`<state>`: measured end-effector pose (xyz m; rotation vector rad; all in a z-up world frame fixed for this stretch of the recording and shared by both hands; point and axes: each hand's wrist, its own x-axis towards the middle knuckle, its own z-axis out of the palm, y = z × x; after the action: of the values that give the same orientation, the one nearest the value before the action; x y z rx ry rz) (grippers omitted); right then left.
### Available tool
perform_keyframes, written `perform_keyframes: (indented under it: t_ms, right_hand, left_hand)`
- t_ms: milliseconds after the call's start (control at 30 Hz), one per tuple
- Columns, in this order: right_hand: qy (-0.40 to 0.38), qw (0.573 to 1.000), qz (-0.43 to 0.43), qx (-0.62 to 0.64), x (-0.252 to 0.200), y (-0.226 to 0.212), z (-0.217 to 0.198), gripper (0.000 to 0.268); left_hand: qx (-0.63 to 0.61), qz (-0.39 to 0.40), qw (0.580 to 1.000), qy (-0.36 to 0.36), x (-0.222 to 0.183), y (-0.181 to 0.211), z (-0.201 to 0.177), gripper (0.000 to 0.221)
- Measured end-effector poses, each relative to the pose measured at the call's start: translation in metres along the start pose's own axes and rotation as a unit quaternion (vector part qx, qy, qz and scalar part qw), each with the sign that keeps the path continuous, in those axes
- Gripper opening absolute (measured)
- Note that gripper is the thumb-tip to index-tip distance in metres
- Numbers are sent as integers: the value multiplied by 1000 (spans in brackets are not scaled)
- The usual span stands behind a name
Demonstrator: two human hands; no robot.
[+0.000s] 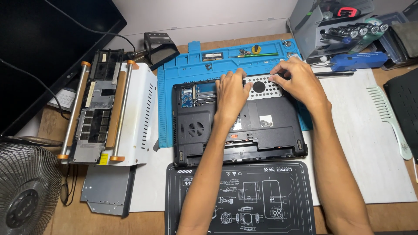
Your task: Reinstalling a hard drive into a laptop by connecting internal cables and securing the drive caddy with screws.
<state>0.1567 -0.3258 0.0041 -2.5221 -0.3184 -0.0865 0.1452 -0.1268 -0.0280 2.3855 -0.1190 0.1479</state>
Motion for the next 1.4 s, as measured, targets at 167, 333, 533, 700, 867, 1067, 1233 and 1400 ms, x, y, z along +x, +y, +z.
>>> perform_keyframes:
  t_ms: [167,333,533,700,867,1067,1233,1400]
  right_hand:
    - [-7,1000,1,4,-3,-7,-6,17]
    - [-15,1000,16,5,-3,-3,-6,21]
    - [-28,999,40,2,0,-1,-4,28]
    - [-48,997,67,2,2,1,-1,32]
    - [-54,996,74,2,2,1,0,34]
    - [-58,995,81,-3,2,1,1,35]
    - [-59,995,81,-7,3,5,4,35]
    - [-61,995,82,-9,2,-2,0,34]
  left_hand:
    - [-13,-17,1000,22,3,-9,-20,22]
    - [-40,-35,998,31,1,-9,-35,13]
    - [-26,-25,999,26,4,-18,-14,16]
    - [-12,-21,1000,5,3,-15,3,30]
    - [8,3,1000,9,2,-12,11,35]
    - [49,-7,999,7,1,-6,15,29]
    - [75,-7,997,-5,1,-6,19,20]
    - [76,-9,997,-9,0,-5,19,26]
